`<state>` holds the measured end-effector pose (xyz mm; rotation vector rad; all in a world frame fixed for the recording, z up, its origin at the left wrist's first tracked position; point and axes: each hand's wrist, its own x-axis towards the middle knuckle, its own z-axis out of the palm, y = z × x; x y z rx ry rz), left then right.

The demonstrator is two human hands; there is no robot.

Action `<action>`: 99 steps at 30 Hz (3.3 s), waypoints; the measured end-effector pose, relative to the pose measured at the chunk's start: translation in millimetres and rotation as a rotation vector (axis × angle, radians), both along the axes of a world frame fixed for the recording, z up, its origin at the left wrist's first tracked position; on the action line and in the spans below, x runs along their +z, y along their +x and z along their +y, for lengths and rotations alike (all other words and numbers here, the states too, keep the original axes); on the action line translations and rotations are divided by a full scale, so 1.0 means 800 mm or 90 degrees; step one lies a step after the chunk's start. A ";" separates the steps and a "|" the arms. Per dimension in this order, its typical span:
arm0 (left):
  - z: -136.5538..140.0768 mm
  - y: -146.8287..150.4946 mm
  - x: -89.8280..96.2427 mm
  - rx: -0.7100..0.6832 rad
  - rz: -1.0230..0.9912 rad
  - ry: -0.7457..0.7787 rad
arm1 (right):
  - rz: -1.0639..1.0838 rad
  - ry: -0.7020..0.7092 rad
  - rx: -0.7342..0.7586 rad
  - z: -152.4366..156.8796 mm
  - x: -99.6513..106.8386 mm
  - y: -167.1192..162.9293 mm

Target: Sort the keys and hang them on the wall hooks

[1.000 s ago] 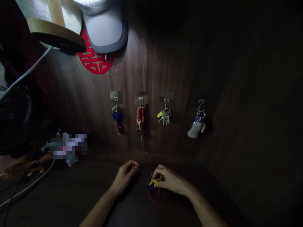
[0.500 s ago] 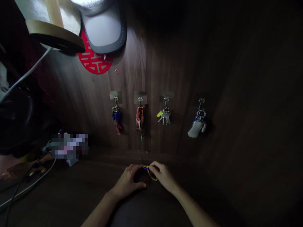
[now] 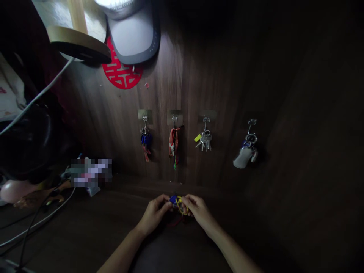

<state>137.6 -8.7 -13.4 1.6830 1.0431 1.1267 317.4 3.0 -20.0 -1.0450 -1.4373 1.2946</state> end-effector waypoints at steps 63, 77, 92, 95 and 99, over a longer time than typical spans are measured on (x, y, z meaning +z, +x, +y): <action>0.009 -0.007 -0.008 -0.049 -0.070 -0.072 | -0.060 0.492 -0.211 0.097 0.239 -0.033; 0.014 -0.007 -0.009 -0.044 -0.088 -0.091 | -0.287 0.605 -0.345 0.132 0.256 -0.047; 0.006 -0.005 0.000 -0.031 -0.066 -0.085 | -0.229 0.604 -0.293 0.109 0.191 -0.038; 0.008 -0.006 -0.003 -0.029 -0.065 -0.088 | -0.205 0.586 -0.284 0.102 0.177 -0.037; 0.008 -0.005 -0.004 -0.022 -0.057 -0.079 | -0.176 0.538 -0.265 0.092 0.152 -0.033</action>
